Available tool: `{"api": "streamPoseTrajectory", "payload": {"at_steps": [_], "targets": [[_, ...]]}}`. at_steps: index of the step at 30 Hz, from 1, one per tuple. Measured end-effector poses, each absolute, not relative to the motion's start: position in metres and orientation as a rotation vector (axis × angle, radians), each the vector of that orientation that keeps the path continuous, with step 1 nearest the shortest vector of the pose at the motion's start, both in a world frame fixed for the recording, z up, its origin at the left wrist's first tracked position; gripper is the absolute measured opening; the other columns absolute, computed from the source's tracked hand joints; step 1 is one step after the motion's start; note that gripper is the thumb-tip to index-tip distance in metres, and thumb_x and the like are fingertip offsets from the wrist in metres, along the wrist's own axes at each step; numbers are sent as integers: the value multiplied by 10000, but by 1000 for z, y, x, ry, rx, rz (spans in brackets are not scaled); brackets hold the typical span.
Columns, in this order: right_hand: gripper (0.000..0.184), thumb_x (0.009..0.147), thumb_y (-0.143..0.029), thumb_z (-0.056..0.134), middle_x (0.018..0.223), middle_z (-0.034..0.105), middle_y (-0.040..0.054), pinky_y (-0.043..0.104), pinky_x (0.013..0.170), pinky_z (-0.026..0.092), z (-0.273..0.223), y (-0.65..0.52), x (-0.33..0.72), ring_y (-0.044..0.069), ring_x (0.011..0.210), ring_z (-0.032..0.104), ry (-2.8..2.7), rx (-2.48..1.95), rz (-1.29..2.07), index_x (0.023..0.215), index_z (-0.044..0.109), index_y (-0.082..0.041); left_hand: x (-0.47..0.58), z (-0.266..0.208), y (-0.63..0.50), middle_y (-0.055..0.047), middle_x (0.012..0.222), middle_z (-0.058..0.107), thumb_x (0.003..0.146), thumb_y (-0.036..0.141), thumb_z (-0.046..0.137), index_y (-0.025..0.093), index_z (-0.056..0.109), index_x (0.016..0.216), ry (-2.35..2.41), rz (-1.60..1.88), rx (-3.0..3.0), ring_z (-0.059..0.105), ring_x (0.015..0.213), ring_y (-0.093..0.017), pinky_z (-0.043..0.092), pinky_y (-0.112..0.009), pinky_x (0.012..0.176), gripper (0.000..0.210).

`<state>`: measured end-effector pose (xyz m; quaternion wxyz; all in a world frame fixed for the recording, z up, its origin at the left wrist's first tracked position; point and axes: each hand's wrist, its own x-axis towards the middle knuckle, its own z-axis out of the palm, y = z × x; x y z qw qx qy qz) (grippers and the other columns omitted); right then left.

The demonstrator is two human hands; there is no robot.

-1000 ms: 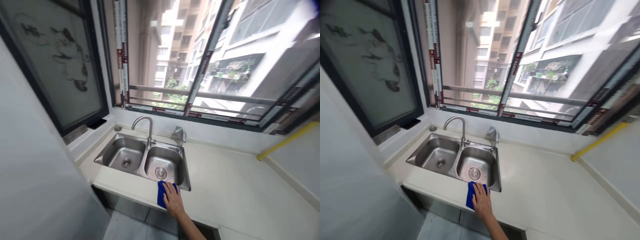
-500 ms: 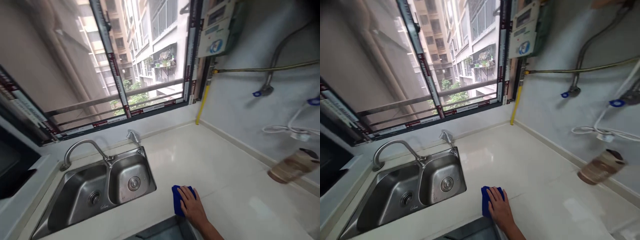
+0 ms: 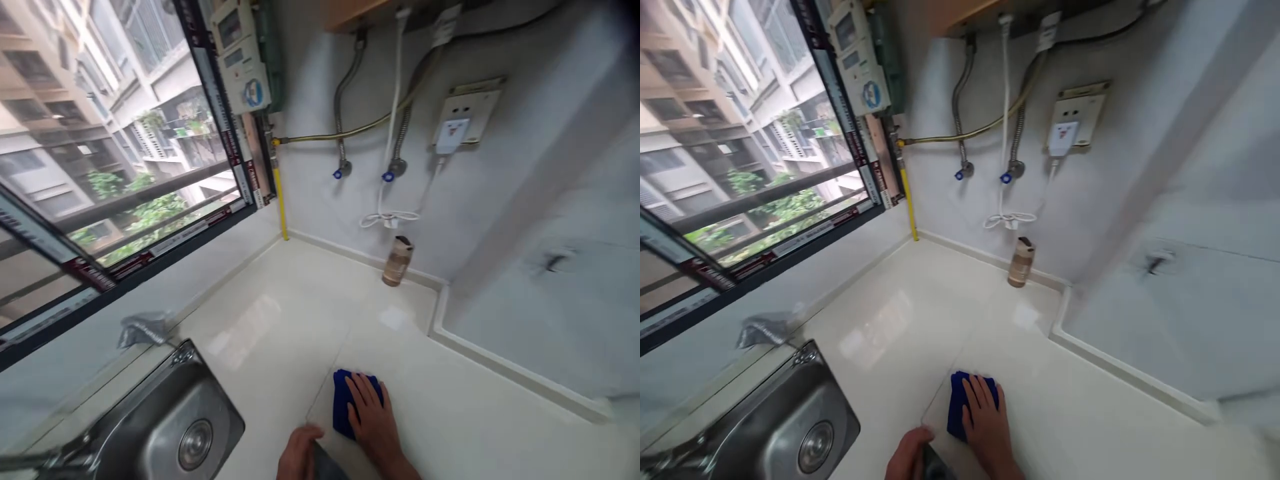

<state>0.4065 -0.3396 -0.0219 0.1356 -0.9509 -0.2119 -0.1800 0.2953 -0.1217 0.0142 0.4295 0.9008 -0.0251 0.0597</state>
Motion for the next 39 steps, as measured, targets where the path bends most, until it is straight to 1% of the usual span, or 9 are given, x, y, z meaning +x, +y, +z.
{"api": "streamPoseTrajectory", "payload": {"at_steps": [4,8,13,17,20,25,28,33,39], "targets": [[598,986,-375,372,1528,444,59,571,1221,135,-21,-365,387,267,1415,387,-297,-2870,-601,1557,241,-256,342,10,-103,-114,1327,648,885,197,389,270,649,1264,-379,131,2373,612,1235,-231,544,-404,1041,465],[689,976,-439,388,1583,336,127,587,1201,185,-7,-382,364,309,1461,300,-37,-2937,-774,1571,169,-169,393,6,-65,-121,1417,584,900,196,367,226,591,1341,-408,213,2434,543,1324,-236,497,-438,1098,496],[658,975,-313,400,1588,340,52,490,1222,186,0,-367,351,241,1474,280,-255,-3079,-654,1574,146,-216,459,12,-28,-156,1498,497,958,348,344,139,537,1379,-277,248,2553,385,1446,-299,400,-518,1165,508],[664,949,-205,361,1594,322,33,481,1213,230,-3,-350,350,233,1468,292,-117,-3128,-574,1573,134,-222,508,15,-23,-204,1535,429,950,364,342,65,499,1401,-265,271,2633,254,1499,-345,334,-526,1191,564],[646,962,-246,371,1596,307,13,443,1184,311,0,-355,345,226,1457,318,-119,-3154,-515,1569,147,-252,537,12,-31,-239,1535,411,951,343,322,32,484,1409,-213,305,2686,252,1494,-367,269,-541,1206,576],[636,978,-364,402,1566,349,24,385,1085,439,-3,-380,333,241,1409,405,-266,-3197,-498,1563,174,-266,564,3,-47,-252,1533,405,959,348,303,53,454,1442,-90,289,2744,283,1476,-377,229,-567,1196,585],[662,962,-356,404,1563,346,49,428,1089,445,-11,-386,337,271,1405,411,-255,-3199,-422,1564,147,-257,575,3,-54,-246,1534,406,952,338,325,66,458,1445,-37,279,2760,290,1473,-370,228,-559,1193,578],[717,934,-326,428,1584,296,89,498,1119,410,-13,-382,373,307,1435,358,-237,-3168,-398,1570,113,-222,602,19,-68,-275,1549,363,946,332,346,56,447,1454,34,235,2798,290,1472,-380,223,-554,1192,587],[802,874,-271,494,1599,228,83,518,1122,411,-15,-395,455,324,1442,340,-227,-3111,-385,1571,98,-251,643,26,-101,-310,1534,356,932,353,366,68,464,1443,190,249,2838,294,1460,-431,251,-572,1163,593]]}}
